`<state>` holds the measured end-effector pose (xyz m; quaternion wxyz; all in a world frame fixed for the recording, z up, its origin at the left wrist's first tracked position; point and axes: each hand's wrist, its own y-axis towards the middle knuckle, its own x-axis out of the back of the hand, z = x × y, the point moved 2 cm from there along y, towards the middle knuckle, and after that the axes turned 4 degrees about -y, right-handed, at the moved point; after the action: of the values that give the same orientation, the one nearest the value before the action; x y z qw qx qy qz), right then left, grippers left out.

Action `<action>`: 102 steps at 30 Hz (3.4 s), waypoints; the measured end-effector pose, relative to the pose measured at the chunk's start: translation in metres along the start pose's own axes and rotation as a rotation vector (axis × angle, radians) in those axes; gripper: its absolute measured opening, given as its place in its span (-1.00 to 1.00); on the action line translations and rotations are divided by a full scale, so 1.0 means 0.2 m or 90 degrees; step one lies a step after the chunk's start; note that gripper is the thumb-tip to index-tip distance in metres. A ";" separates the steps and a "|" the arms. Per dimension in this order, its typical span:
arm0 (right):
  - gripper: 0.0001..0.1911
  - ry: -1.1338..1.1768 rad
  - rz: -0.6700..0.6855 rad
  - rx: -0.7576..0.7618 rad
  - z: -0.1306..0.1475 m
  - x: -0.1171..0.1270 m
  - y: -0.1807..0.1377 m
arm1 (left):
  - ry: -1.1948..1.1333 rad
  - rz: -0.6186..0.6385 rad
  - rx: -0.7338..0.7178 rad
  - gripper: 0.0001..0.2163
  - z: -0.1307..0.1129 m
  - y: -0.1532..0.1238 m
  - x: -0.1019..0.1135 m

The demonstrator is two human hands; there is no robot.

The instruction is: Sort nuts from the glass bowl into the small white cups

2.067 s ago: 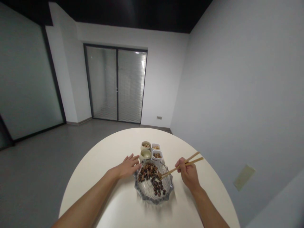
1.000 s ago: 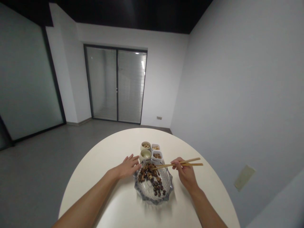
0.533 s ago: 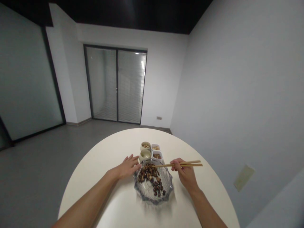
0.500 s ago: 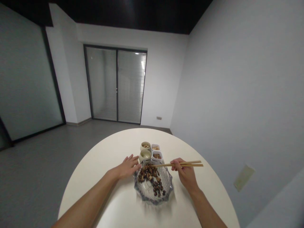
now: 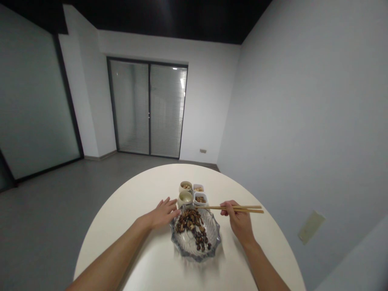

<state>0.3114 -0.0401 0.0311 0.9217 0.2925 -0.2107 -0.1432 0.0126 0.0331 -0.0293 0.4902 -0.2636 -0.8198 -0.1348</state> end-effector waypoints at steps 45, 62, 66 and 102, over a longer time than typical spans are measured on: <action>-0.42 -0.050 -0.018 0.002 0.02 0.05 0.03 | 0.005 0.004 0.006 -0.49 0.00 -0.02 0.01; -0.46 -0.041 -0.045 0.000 0.02 0.07 0.03 | -0.006 -0.004 -0.004 -0.45 0.02 -0.04 0.03; -0.48 -0.033 -0.081 0.010 0.02 0.07 0.03 | -0.006 -0.009 -0.012 -0.44 0.04 -0.04 0.02; -0.35 0.062 0.021 0.000 0.00 0.03 0.00 | -0.003 -0.018 -0.009 -0.49 0.05 0.00 0.00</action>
<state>0.3173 -0.0428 0.0334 0.9331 0.2958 -0.1700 -0.1136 0.0057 0.0374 -0.0349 0.4840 -0.2557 -0.8238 -0.1470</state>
